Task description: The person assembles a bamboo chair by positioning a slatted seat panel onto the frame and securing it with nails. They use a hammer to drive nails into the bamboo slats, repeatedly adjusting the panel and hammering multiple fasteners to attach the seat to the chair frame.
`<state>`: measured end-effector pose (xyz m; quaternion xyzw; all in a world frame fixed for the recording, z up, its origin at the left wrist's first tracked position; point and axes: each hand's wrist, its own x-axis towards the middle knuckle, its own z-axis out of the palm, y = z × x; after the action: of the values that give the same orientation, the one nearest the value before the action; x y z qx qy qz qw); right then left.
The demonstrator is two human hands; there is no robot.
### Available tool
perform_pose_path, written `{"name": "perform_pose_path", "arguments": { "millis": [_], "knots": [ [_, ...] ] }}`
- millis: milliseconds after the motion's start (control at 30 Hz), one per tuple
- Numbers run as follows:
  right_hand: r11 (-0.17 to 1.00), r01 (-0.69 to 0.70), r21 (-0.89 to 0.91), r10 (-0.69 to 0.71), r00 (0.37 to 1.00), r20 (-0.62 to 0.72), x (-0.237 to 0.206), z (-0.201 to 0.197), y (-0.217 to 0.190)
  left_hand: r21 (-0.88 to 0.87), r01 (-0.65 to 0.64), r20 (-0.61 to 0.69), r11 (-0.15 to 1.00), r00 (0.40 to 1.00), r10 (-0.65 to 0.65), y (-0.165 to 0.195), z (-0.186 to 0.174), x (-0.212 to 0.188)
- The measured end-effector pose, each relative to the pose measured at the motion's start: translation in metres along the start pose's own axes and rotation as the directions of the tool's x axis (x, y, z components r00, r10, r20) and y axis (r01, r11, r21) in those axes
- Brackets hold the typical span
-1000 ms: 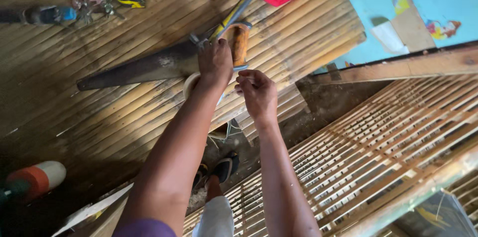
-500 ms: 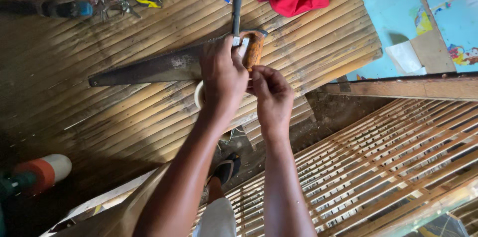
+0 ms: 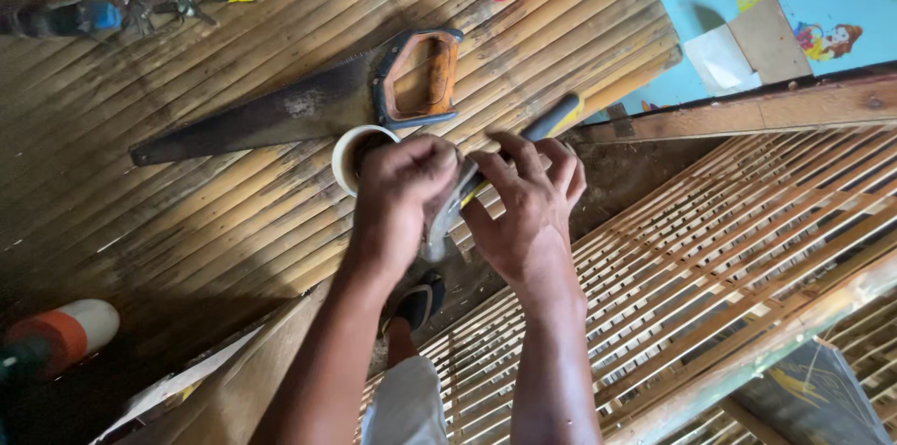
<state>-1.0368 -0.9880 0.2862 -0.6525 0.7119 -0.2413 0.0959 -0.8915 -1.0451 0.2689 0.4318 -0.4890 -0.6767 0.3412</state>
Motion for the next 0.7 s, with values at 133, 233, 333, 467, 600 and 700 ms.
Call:
{"name": "perform_pose_path", "arguments": {
  "millis": [133, 233, 333, 467, 600, 700],
  "knots": [
    [0.956, -0.289, 0.044, 0.268, 0.925, 0.269, 0.008, 0.004, -0.010, 0.254, 0.140, -0.125, 0.957, 0.986, -0.111, 0.002, -0.012, 0.037],
    [0.861, -0.506, 0.051, 0.461, 0.820, 0.340, 0.011, 0.017, -0.017, 0.476, 0.086, -0.199, 0.875, 0.980, 0.012, 0.001, -0.017, 0.053],
    [0.714, -0.693, 0.099, 0.614, 0.688, 0.386, 0.009, 0.033, -0.016, 0.562, 0.192, -0.228, 0.804, 0.971, -0.073, -0.005, -0.022, 0.054],
    [0.679, -0.682, 0.271, 0.637, 0.732, 0.244, -0.002, 0.053, -0.005, 0.490, 0.253, -0.269, 0.834, 0.954, -0.132, -0.026, -0.023, 0.047],
    [0.587, -0.762, 0.273, 0.657, 0.646, 0.390, -0.013, 0.059, 0.001, 0.260, 0.121, -0.259, 0.958, 0.965, -0.052, -0.054, -0.017, 0.043],
    [0.594, -0.716, 0.366, 0.611, 0.698, 0.373, -0.021, 0.055, -0.004, 0.043, 0.010, -0.327, 0.999, 0.945, 0.004, -0.066, -0.012, 0.040]
  ]
}}
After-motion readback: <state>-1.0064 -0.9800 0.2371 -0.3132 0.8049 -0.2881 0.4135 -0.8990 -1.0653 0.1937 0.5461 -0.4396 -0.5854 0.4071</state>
